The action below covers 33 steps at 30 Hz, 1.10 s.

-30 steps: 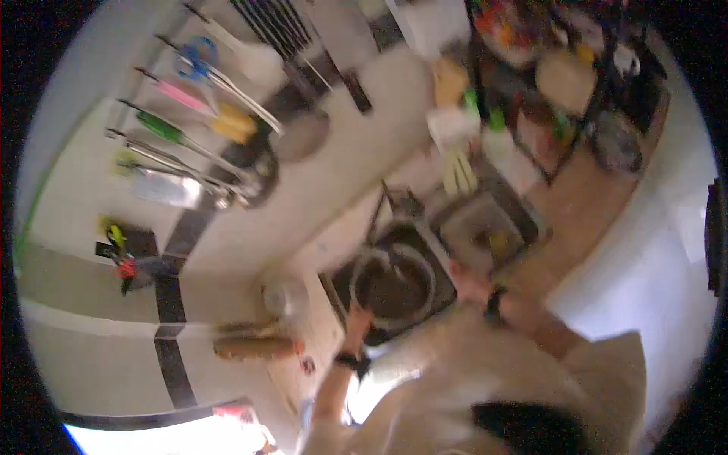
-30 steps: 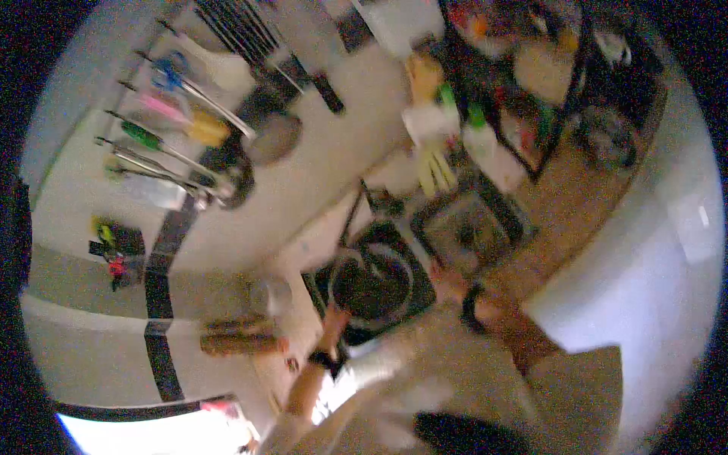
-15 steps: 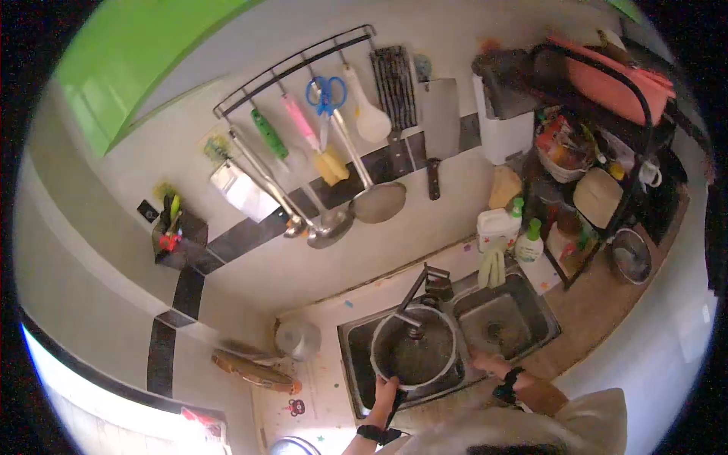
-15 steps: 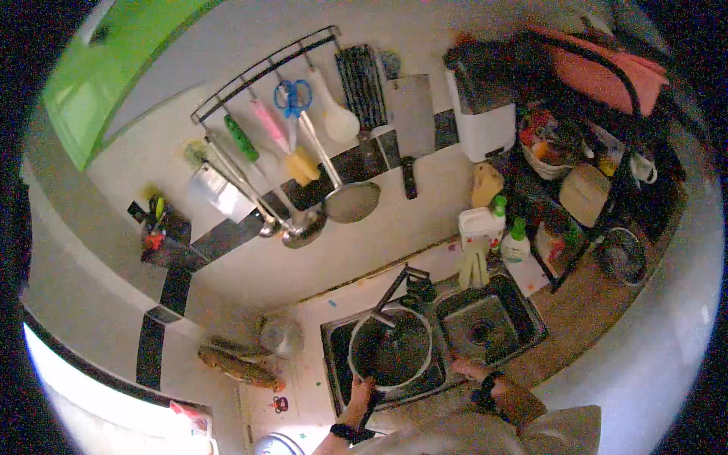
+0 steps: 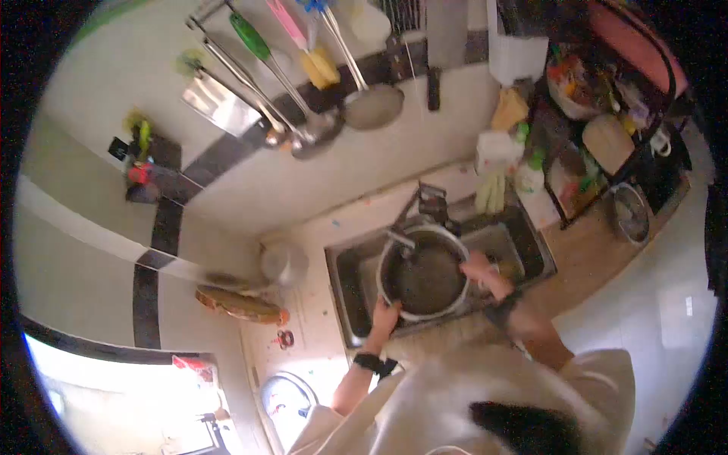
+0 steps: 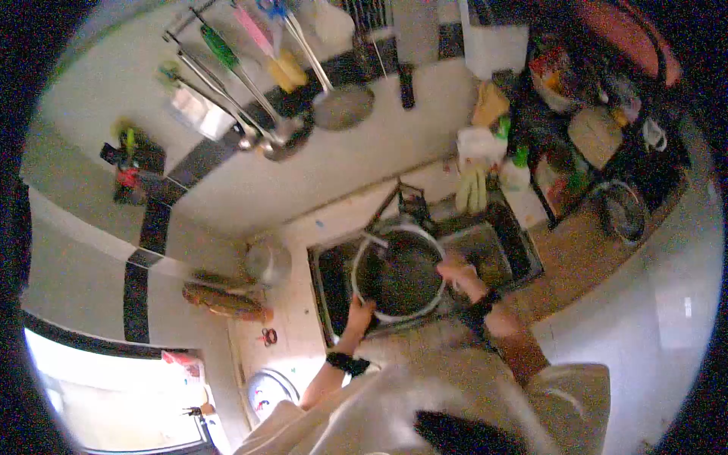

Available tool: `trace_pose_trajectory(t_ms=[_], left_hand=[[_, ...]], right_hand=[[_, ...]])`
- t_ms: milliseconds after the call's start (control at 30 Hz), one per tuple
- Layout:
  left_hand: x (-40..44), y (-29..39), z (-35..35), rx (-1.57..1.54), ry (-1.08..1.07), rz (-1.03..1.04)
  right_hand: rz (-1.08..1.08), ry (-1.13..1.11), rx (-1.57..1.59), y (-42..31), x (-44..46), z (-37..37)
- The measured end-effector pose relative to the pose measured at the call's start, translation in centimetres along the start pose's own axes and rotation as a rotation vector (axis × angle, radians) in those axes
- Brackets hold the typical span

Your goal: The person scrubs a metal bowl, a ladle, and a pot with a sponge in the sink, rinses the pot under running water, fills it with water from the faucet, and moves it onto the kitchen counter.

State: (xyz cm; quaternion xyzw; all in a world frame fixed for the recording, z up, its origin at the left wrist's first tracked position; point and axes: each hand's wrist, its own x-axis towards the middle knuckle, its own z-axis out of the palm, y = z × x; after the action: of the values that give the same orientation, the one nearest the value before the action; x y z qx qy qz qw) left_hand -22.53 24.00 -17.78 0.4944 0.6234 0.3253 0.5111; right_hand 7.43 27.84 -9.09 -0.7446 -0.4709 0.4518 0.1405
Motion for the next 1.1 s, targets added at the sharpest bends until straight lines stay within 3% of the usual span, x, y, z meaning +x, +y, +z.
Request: trace_pose_trajectory(t_ms=[33, 67, 233, 267, 367, 400, 500, 533, 667, 867, 1067, 1100], left_hand=[[-1.0, 2.8, -0.4, 0.132, -0.032, -0.014], [-2.0, 4.4, 0.3, -0.084, -0.031, 0.093], [-1.9, 4.8, 1.1, -0.097, -0.082, 0.051], [-1.9, 5.3, 1.0, -0.056, -0.098, -0.057], [-0.6, 2.2, 1.1, 0.023, -0.054, 0.042], [-1.0, 2.3, 1.4, -0.112, -0.036, -0.016], [-0.3, 2.8, 0.9, 0.062, -0.078, 0.048], [-1.1, 4.6, 0.7, 0.28, -0.056, 0.03], [-1.3, 6.3, 1.1, 0.427, -0.061, -0.115], [-1.2, 5.8, 1.4, 0.37, -0.033, 0.006], [-0.7, 5.1, 1.5, 0.456, -0.014, -0.053], [-0.6, 5.1, 1.5, 0.466, -0.032, -0.058]], right_hand=[[-0.046, 0.022, -0.062, 0.6, 0.4, 0.3], [-0.095, 0.046, -0.124, 1.4, 0.8, 0.6], [-0.093, 0.203, -0.136, 3.1, 0.7, 1.6], [-0.147, 0.184, -0.112, 3.6, 1.0, 1.8], [-0.097, 0.113, -0.084, 2.1, -0.5, 0.9], [-0.064, 0.117, -0.084, 2.0, -0.6, 0.9], [-0.01, 0.145, -0.092, 2.5, 0.0, 1.3], [-0.02, 0.169, -0.1, 3.2, 0.4, 1.7], [0.063, 0.092, -0.04, 2.9, 0.5, 1.6], [-0.178, 0.201, -0.281, 1.8, -1.2, 1.2], [0.063, 0.102, -0.011, 1.4, -0.7, 0.9], [0.027, 0.107, -0.046, 2.2, 0.0, 1.3]])
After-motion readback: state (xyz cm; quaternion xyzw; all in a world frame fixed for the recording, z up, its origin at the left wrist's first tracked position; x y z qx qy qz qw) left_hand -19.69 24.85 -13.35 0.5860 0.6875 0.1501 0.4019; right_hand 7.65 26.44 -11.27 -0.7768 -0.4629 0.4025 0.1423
